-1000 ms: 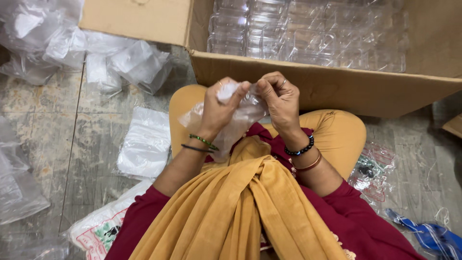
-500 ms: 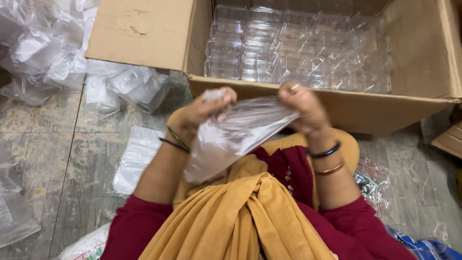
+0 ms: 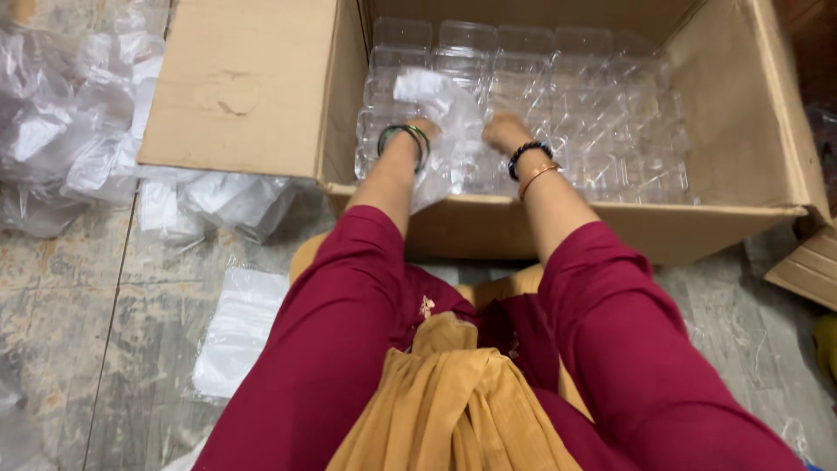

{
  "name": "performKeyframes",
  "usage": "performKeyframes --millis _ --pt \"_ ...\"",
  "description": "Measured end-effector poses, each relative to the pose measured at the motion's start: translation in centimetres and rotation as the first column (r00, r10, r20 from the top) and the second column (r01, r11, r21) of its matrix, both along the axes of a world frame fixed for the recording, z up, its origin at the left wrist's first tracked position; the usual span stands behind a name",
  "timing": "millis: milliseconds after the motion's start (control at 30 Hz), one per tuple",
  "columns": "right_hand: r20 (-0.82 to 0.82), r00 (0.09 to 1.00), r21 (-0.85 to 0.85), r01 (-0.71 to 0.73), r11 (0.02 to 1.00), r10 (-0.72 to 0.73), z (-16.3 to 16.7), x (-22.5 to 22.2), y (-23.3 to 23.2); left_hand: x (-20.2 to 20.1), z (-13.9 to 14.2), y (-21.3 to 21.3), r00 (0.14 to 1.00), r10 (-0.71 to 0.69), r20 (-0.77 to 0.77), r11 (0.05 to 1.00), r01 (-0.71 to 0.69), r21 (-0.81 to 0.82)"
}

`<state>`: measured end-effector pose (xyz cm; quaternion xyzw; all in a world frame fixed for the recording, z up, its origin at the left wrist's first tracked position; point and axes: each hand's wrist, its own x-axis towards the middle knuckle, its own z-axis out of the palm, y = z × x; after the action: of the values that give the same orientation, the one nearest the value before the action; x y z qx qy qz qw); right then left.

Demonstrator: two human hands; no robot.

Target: The person sits on the floor and wraps clear plastic containers in thin plastic bags one at a time, then places each wrapped container into a large cardboard box in front of them. They occasionally reach to the side to grab more bags or containers and continue filling the box.

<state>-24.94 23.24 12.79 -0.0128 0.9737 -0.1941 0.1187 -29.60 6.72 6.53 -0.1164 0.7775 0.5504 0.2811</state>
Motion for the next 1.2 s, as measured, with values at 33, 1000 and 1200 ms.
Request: performKeyframes --millis 33,1000,1200 --pt "0.061 0.993 -0.071 0.110 0.991 -0.106 -0.5 -0.1 -0.1 0.0 -0.7 0.4 1.000 0.025 -0.009 0.999 -0.024 0.031" --pt "-0.300 0.913 -0.628 -0.407 0.663 0.276 -13.9 22.8 -15.0 37.6 -14.7 -23.8 0.973 0.230 0.028 0.893 -0.222 0.391" --pt "-0.565 0.746 -0.510 -0.652 0.561 0.353 -9.0 23.0 -18.9 38.4 -11.7 -28.8 0.936 0.345 -0.068 0.764 -0.239 0.599"
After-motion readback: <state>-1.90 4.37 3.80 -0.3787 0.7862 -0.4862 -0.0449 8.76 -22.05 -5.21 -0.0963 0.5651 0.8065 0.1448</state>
